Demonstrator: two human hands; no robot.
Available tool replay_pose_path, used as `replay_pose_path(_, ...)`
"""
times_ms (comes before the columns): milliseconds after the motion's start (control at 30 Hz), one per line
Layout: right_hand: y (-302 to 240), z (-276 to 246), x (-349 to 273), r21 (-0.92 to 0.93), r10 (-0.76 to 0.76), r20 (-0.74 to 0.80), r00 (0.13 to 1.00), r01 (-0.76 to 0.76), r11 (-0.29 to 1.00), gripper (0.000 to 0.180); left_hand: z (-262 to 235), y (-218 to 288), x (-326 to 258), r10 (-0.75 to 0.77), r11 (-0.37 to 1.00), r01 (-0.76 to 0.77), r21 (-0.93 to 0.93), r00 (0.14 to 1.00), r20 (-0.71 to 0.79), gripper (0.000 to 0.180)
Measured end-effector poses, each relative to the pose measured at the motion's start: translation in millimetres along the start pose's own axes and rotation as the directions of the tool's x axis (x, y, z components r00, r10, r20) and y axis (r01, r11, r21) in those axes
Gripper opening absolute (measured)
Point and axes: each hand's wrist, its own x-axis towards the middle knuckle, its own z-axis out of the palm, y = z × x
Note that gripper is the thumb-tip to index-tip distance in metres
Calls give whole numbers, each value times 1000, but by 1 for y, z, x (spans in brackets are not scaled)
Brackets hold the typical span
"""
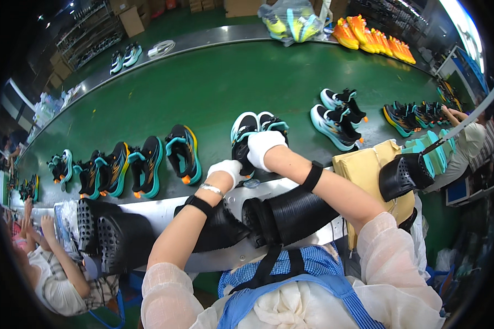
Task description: Organize and inspect finished shoes on a conveyor belt and assembly station.
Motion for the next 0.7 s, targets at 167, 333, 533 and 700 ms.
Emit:
replay_pose_path(167,-10,-32,-30,76,59,-58,997,-55,996,26,8,-18,3,15,996,-22,-81,996,-88,46)
replay_pose_path(333,17,-38,-66,128,125,-341,932,-86,988,25,-2,-15,6,-20,987,17,-162,1000,-22,54)
replay_pose_path(533,46,-32,-90,171,229,-473,851,-166,971,19,-20,-23,-22,98,978,-115,-171,989,-108,54)
replay_pose_path(700,42,-26,-107,211,67,-605,793,79,974,23,-47,-6,-74,108,911,-145,-386,987,-117,72)
